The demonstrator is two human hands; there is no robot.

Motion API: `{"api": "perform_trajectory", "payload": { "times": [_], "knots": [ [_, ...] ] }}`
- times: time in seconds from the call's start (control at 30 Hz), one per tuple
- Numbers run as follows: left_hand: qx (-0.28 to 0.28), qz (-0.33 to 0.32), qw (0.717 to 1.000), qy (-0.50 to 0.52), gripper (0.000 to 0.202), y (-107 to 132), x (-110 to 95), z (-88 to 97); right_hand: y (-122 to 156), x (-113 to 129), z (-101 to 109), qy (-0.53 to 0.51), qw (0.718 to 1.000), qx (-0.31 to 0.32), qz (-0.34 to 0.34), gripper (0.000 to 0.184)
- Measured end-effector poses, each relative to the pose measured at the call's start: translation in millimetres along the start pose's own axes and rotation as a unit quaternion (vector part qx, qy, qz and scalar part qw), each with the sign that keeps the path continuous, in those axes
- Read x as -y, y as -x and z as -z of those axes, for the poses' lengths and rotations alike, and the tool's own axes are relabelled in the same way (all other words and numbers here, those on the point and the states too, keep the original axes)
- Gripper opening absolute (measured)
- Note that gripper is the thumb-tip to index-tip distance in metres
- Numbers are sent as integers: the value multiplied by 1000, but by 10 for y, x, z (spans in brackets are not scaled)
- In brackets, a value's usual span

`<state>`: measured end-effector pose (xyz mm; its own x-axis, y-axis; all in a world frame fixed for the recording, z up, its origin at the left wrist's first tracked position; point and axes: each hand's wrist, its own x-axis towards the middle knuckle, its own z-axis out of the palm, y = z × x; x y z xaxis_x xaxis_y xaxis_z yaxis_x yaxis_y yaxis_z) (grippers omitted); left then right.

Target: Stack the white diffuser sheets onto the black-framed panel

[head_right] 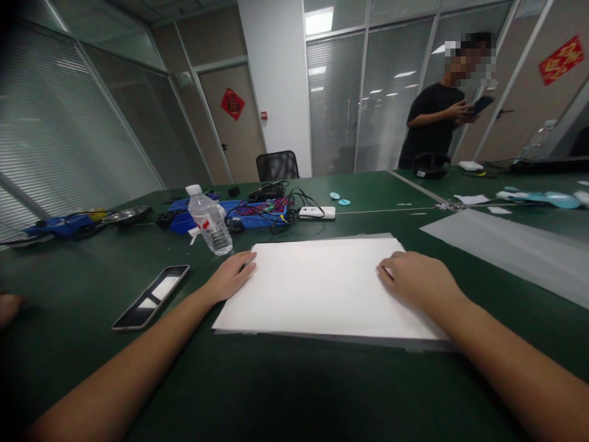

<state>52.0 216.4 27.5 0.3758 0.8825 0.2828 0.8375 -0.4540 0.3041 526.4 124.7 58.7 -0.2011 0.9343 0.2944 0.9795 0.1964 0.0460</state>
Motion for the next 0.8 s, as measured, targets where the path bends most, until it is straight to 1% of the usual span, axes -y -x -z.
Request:
{"api": "perform_trajectory", "payload": {
  "times": [0.07,0.17,0.27,0.37,0.43,0.5,0.57,0.6,0.63,0.67,0.7,0.73,0.77,0.8],
  "knots": [
    [5,8,1000,2,63,-1,5,2,1,52,-1,29,999,-13,14,51],
    [9,10,1000,13,65,-11,23,0,2,85,27,32,999,-33,0,53],
    [24,1,1000,16,71,-20,30,3,8,85,61,20,999,-34,-25,51],
    [29,-4,999,12,78,-22,24,8,19,69,70,33,998,-30,-32,48],
    [29,-3,1000,8,79,-23,21,8,24,63,68,47,998,-26,-35,47],
    [32,-2,999,2,78,-25,24,6,22,86,94,51,997,-41,-31,46],
    [33,0,999,-1,78,-26,31,4,19,187,186,5,997,-76,-4,45],
    [32,1,999,-1,78,-26,37,2,25,283,265,-50,995,-90,17,45],
    [31,2,1000,0,77,-25,42,1,41,412,368,-127,987,-95,41,44],
    [30,2,1000,0,77,-24,46,0,74,575,492,-220,969,-85,71,43],
    [29,2,1000,0,76,-23,50,-2,126,764,632,-322,940,-70,91,42],
    [29,1,1000,-1,75,-23,52,-4,201,968,782,-415,901,-48,118,42],
    [30,0,1000,-2,75,-23,53,-7,295,1176,938,-494,854,-14,164,43],
    [31,-1,1000,-3,75,-24,52,-10,404,1374,1094,-545,809,24,219,44]
  ]
}}
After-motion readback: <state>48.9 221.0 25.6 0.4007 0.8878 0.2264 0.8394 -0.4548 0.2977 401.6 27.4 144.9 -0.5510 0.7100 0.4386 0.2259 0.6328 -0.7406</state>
